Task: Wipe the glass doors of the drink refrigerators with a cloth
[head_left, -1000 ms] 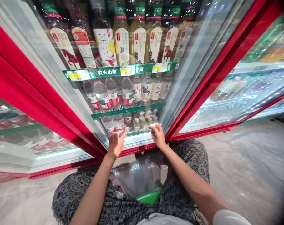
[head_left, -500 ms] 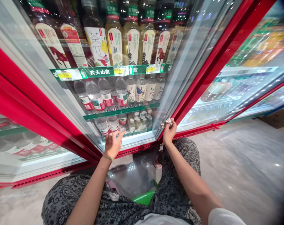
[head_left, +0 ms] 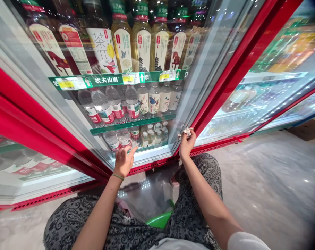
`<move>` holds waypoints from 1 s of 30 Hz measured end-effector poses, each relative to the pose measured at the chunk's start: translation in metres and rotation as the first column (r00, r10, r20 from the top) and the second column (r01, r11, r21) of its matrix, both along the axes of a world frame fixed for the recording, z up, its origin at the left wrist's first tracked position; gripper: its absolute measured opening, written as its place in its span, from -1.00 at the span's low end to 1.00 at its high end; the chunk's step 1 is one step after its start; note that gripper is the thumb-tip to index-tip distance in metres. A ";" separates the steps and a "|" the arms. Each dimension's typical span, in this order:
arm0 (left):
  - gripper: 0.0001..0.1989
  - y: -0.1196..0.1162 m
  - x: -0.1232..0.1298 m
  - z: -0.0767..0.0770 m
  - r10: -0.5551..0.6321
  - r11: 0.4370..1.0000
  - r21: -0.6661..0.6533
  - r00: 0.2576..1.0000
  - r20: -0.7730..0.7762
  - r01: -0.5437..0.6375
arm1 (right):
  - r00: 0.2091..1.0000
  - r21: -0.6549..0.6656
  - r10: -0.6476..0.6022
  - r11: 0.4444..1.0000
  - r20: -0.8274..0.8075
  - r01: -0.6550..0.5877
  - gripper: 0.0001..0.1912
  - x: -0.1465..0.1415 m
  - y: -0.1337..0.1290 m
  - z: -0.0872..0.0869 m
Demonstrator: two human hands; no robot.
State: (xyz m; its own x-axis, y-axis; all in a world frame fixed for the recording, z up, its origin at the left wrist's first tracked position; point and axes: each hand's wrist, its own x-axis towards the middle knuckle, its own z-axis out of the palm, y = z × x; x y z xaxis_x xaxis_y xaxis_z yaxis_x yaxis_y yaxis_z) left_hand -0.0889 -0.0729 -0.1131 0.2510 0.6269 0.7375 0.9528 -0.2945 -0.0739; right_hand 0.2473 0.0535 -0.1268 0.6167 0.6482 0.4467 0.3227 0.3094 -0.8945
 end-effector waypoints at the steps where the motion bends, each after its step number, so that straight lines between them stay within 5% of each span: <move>1: -0.56 0.000 0.000 0.000 0.003 1.000 0.003 1.000 -0.003 -0.003 | 1.000 0.011 -0.010 1.000 0.015 0.010 -0.56 -0.001 -0.001 0.004; 8: -0.52 -0.004 0.000 0.005 -0.020 1.000 0.001 1.000 0.014 0.020 | 0.999 -0.111 -0.051 0.992 0.015 0.052 -0.71 -0.040 -0.027 -0.021; 13: -0.54 -0.006 -0.001 0.012 -0.001 1.000 0.007 1.000 0.016 0.001 | 0.987 -0.044 0.079 0.996 0.142 -0.073 -0.66 -0.102 -0.045 -0.003; 15: -0.55 -0.008 -0.001 0.016 0.015 1.000 0.005 0.999 0.028 -0.015 | 0.921 -0.005 0.228 0.971 0.315 -0.239 -0.65 -0.130 -0.059 -0.002; 17: -0.56 -0.010 -0.002 0.020 0.038 0.999 0.017 0.998 0.055 -0.039 | 0.776 -0.035 0.392 0.901 0.494 -0.433 -0.65 -0.151 -0.076 -0.009; 20: -0.58 -0.014 -0.004 0.026 0.072 0.997 0.028 0.990 0.120 -0.076 | 0.623 -0.109 0.513 0.816 0.590 -0.568 -0.63 -0.165 -0.091 -0.016; 27: -0.57 -0.020 -0.011 0.032 0.093 0.995 0.000 0.976 0.194 -0.095 | 0.644 0.001 0.402 0.848 0.651 -0.531 -0.57 -0.177 -0.062 0.039; 30: -0.57 -0.021 -0.012 0.033 0.095 0.995 0.012 0.979 0.182 -0.099 | 0.606 -0.008 0.359 0.864 0.710 -0.503 -0.60 -0.181 -0.067 0.023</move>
